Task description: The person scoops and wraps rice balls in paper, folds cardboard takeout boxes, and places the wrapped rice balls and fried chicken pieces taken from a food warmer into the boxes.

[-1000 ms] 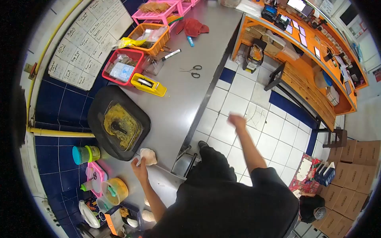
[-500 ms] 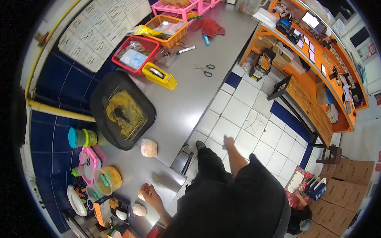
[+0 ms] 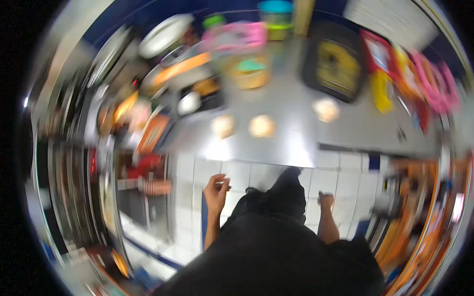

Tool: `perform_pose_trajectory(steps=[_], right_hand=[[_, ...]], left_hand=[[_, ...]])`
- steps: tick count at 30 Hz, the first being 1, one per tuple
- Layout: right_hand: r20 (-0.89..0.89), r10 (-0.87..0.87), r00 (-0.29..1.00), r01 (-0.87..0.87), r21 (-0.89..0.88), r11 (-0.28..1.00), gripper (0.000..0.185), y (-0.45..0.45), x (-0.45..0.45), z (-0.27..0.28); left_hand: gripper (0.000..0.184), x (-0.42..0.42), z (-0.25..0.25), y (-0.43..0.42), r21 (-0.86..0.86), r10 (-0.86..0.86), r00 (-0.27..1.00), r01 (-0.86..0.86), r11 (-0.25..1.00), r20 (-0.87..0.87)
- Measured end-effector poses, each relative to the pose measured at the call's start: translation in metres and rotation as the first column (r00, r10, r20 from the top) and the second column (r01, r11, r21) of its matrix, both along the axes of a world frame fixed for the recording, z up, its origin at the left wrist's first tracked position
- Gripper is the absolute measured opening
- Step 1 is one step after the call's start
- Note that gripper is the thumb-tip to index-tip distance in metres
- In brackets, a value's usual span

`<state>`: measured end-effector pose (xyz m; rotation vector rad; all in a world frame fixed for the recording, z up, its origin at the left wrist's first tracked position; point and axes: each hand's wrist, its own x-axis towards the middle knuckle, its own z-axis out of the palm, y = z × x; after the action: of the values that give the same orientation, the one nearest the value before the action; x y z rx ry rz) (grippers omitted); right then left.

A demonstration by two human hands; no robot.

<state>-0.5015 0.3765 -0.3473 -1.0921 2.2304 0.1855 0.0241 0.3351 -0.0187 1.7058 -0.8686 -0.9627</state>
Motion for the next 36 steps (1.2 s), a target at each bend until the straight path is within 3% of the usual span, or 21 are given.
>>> perform_pose_trajectory(steps=[2, 4, 5, 6, 10, 11, 13, 14, 15, 17, 19, 21, 22, 23, 24, 25, 27, 28, 33, 35, 36], right_hand=[[0.251, -0.294, 0.922, 0.295, 0.034, 0.955, 0.056, -0.002, 0.051, 0.038], [0.111, -0.045, 0.993, 0.021, 0.205, 0.979, 0.04, -0.023, 0.128, 0.098], [0.128, 0.127, 0.984, -0.146, 0.147, 0.978, 0.039, -0.019, 0.144, 0.091], [-0.019, 0.512, 0.859, -0.511, 0.057, 0.858, 0.036, -0.012, 0.125, -0.004], [0.205, 0.79, 0.578, -0.76, -0.219, 0.613, 0.04, -0.075, 0.224, 0.059], [0.19, 0.783, 0.593, -0.751, -0.219, 0.622, 0.04, -0.094, 0.246, 0.085], [0.393, 0.647, 0.653, -0.74, 0.149, 0.656, 0.048, -0.125, 0.299, 0.127], [0.381, 0.691, 0.614, -0.776, 0.129, 0.618, 0.046, -0.134, 0.307, 0.113], [0.47, 0.792, 0.389, -0.904, 0.028, 0.427, 0.04, -0.145, 0.305, 0.075], [0.484, 0.839, 0.25, -0.955, -0.022, 0.297, 0.027, -0.164, 0.363, 0.101], [0.445, 0.869, 0.216, -0.89, -0.277, 0.362, 0.024, -0.165, 0.42, 0.135], [0.552, 0.818, 0.164, -0.908, -0.24, 0.344, 0.023, -0.17, 0.496, 0.18], [0.58, 0.81, 0.087, -0.883, -0.331, 0.331, 0.025, -0.176, 0.523, 0.175], [0.569, 0.822, -0.011, -0.873, -0.407, 0.27, 0.023, -0.178, 0.557, 0.191], [0.613, 0.787, -0.069, -0.871, -0.422, 0.253, 0.022, -0.178, 0.586, 0.191], [0.658, 0.742, -0.131, -0.871, -0.433, 0.231, 0.022, -0.178, 0.615, 0.19], [0.729, 0.671, -0.136, -0.893, -0.383, 0.235, 0.021, -0.167, 0.673, 0.219], [0.793, 0.605, -0.073, -0.906, -0.306, 0.291, 0.021, -0.156, 0.698, 0.232], [0.589, 0.787, -0.185, -0.933, -0.357, 0.047, 0.045, -0.103, 0.803, 0.262], [0.548, 0.794, -0.263, -0.917, -0.398, -0.03, 0.064, -0.078, 0.84, 0.266], [0.532, 0.791, -0.303, -0.915, -0.393, -0.085, 0.073, -0.065, 0.858, 0.264]], left_hand=[[0.02, 0.027, 0.017, 0.033, 0.126, 0.169, 0.986, -0.167, 0.978, -0.003], [0.028, 0.049, 0.015, 0.074, 0.169, 0.367, 0.93, -0.364, 0.916, 0.015], [0.036, 0.064, 0.019, 0.097, 0.2, 0.388, 0.921, -0.385, 0.901, 0.027], [0.041, 0.076, 0.016, 0.114, 0.151, 0.462, 0.885, -0.466, 0.872, 0.061], [0.051, 0.115, -0.027, 0.182, -0.021, 0.597, 0.788, -0.601, 0.799, 0.147], [0.054, 0.119, -0.021, 0.188, 0.039, 0.611, 0.783, -0.618, 0.785, 0.117], [0.056, 0.131, -0.035, 0.2, 0.077, 0.617, 0.778, -0.627, 0.775, 0.119], [0.056, 0.137, -0.045, 0.204, 0.124, 0.596, 0.79, -0.611, 0.782, 0.144], [0.057, 0.142, -0.059, 0.211, 0.169, 0.604, 0.777, -0.629, 0.759, 0.18], [0.056, 0.149, -0.118, 0.244, 0.297, 0.553, 0.786, -0.618, 0.728, 0.278], [0.044, 0.132, -0.157, 0.28, 0.477, 0.567, 0.795, -0.592, 0.649, 0.215], [0.032, 0.081, -0.249, 0.361, 0.617, 0.518, 0.839, -0.5, 0.608, 0.17], [0.031, 0.053, -0.256, 0.388, 0.707, 0.377, 0.911, -0.378, 0.598, 0.169], [0.036, 0.035, -0.257, 0.407, 0.886, -0.027, 0.999, -0.025, 0.463, 0.042], [0.037, 0.011, -0.242, 0.42, 0.898, 0.029, 0.998, 0.031, 0.438, -0.049], [0.039, -0.01, -0.224, 0.424, 0.904, 0.355, 0.93, -0.069, 0.421, -0.095], [0.045, -0.047, -0.185, 0.42, 0.914, 0.855, 0.505, -0.279, 0.294, -0.12], [0.048, -0.059, -0.173, 0.41, 0.912, 0.92, 0.38, -0.339, 0.232, -0.093], [0.027, -0.062, -0.178, 0.342, 0.791, 0.956, 0.177, -0.607, -0.081, 0.233], [0.032, -0.037, -0.195, 0.322, 0.666, 0.897, 0.0, -0.671, -0.327, 0.441], [0.051, -0.027, -0.214, 0.322, 0.573, 0.872, -0.027, -0.743, -0.345, 0.49]])
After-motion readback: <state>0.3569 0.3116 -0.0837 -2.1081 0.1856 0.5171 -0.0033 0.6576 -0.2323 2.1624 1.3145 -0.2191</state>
